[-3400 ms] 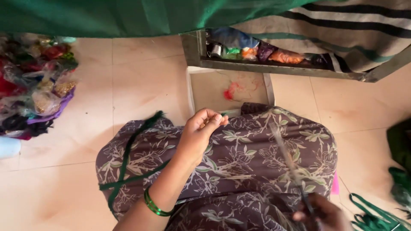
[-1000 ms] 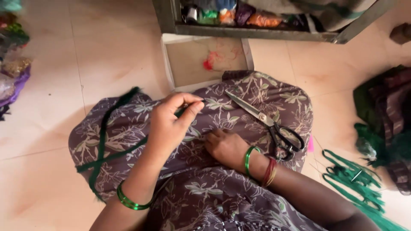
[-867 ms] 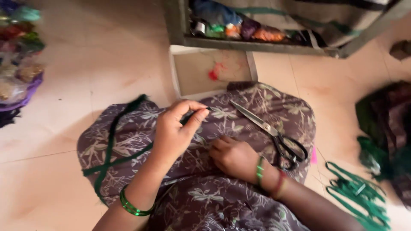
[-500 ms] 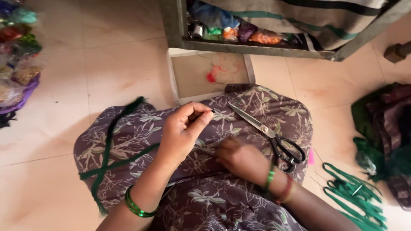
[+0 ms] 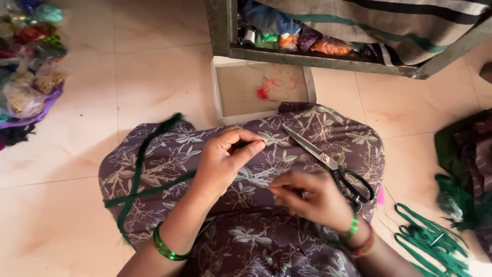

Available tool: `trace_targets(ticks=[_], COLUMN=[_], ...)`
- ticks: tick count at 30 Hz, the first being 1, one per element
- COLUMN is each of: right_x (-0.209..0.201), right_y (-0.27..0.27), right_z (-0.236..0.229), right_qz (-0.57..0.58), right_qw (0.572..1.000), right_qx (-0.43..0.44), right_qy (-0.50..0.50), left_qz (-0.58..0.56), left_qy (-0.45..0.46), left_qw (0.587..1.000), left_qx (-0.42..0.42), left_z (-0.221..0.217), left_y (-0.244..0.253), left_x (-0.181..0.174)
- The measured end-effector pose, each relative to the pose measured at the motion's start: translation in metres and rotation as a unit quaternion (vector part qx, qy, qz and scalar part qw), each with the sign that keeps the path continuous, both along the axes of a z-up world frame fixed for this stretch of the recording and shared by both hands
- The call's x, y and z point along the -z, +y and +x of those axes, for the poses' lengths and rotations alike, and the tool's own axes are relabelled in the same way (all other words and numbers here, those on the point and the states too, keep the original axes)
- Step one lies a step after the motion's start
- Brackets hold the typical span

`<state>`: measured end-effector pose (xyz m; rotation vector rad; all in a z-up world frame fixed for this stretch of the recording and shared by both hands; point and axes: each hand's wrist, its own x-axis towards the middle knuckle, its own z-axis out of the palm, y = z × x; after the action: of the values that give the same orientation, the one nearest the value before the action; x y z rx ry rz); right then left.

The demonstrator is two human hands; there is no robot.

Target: Cutting and preparing green satin ribbons for a craft or garment.

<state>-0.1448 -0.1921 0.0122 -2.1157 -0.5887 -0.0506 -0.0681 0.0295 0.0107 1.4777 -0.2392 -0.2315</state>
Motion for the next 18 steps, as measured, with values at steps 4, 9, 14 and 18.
trace_targets(ticks=[4, 9, 14, 18], right_x=[-0.032, -0.025, -0.026, -0.034], right_y=[-0.017, -0.012, 0.002, 0.01], right_z=[-0.002, -0.003, 0.003, 0.006], right_qz=[0.177, 0.238, 0.303, 0.192], right_qw=[0.942, 0.96, 0.916, 0.95], right_qx=[-0.012, -0.022, 0.103, 0.155], right_qy=[0.283, 0.145, 0.24, 0.193], left_qz=[-0.08, -0.128, -0.113, -0.118], left_qy=[0.077, 0.166, 0.139, 0.102], left_qw=[0.993, 0.976, 0.98, 0.984], left_qx=[0.028, 0.065, 0.089, 0.087], left_z=[0.001, -0.002, -0.008, -0.01], left_y=[-0.007, -0.014, -0.019, -0.02], left_x=[0.011, 0.015, 0.002, 0.003])
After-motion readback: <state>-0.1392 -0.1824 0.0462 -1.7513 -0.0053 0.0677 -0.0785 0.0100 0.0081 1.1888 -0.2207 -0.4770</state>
